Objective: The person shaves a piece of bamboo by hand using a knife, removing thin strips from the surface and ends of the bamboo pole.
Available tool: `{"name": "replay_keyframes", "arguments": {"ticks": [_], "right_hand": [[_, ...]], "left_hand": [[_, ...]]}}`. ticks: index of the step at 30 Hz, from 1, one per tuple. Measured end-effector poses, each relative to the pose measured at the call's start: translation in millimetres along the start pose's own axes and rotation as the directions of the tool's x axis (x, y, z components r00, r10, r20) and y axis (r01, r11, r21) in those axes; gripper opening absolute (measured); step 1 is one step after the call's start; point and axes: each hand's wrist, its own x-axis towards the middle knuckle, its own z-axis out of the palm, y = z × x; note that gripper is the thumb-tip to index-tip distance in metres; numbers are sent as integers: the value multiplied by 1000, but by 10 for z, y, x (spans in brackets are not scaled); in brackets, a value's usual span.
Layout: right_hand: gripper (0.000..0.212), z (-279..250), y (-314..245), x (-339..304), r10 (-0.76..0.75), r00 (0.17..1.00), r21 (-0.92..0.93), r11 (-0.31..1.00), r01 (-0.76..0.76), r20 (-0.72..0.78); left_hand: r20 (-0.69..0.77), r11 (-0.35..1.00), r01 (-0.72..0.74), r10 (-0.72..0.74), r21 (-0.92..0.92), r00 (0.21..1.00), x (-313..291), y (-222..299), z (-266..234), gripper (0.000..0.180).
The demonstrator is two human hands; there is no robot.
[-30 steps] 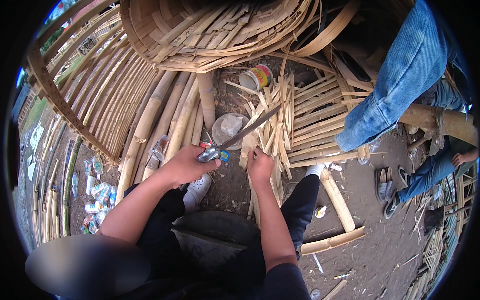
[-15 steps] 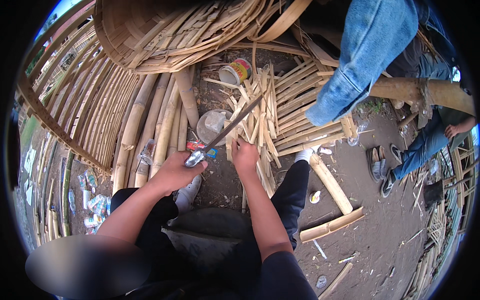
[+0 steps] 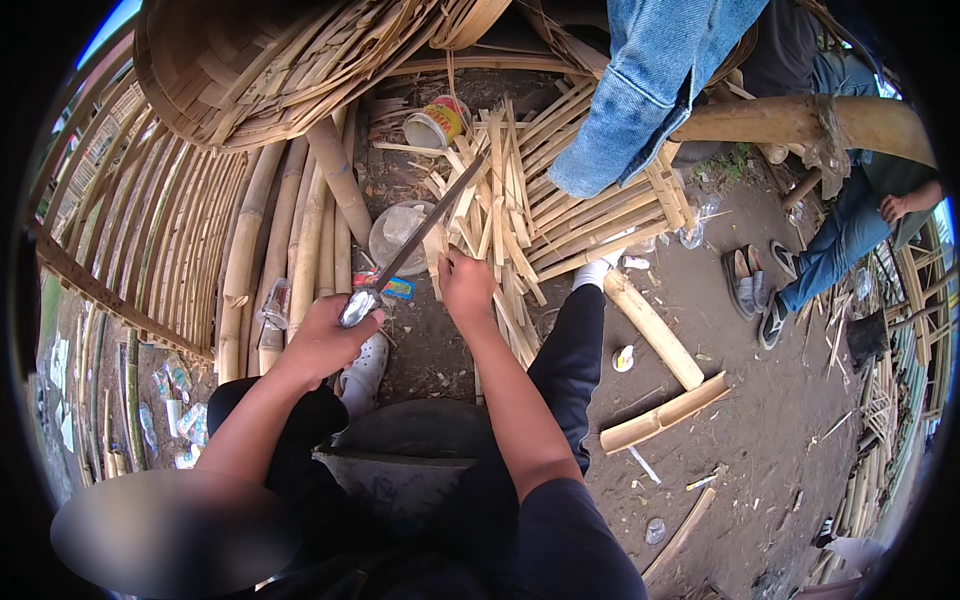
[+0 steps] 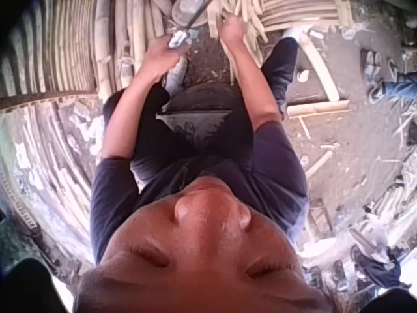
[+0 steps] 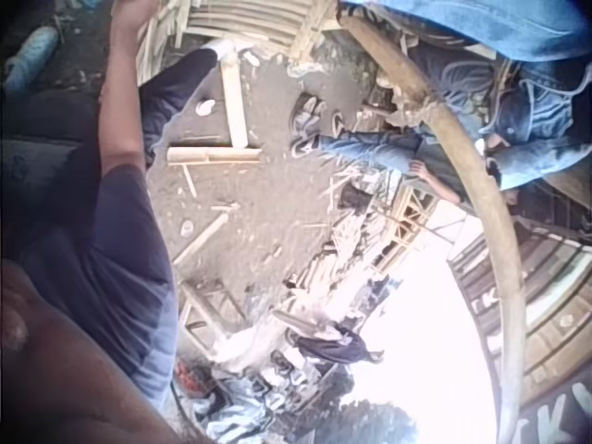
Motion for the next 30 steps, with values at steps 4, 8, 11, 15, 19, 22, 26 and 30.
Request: {"name": "replay_keyframes", "arguments": {"ticks": [4,8,11,15,19,22,26,30], "right_hand": [[26,-11,-2,-6,11,1000,3,1000,-11,12],[26,-31,18,-4,6,1000,-10,1000,-6,18],[26,-40,19,-3,-4,1000,-12,1000,4,23],[24,-45,63,-3,-31,999,4,1000,31,25],[21,-89,101,-17,45,972,-45,998,-35,232],[31,-54,440,-119,250,864,-237,959,-157,437],[49,186,1039,-588,586,569,-574,786,-229,577],[53,440,1170,-1276,744,336,-692,664,-282,577]], "left_hand": [[123,971,195,-179,-140,976,-12,90,-27,31],[110,988,156,-155,-6,982,-26,175,-63,31],[77,980,139,-151,140,986,-74,310,-81,29],[85,984,121,-133,128,987,-68,302,-72,26],[90,987,156,-158,27,983,-19,101,-70,32],[109,991,136,-133,-12,985,-19,160,-114,31],[104,991,132,-135,31,985,56,157,-114,29],[116,993,105,-99,-50,988,66,153,-210,23]]}}
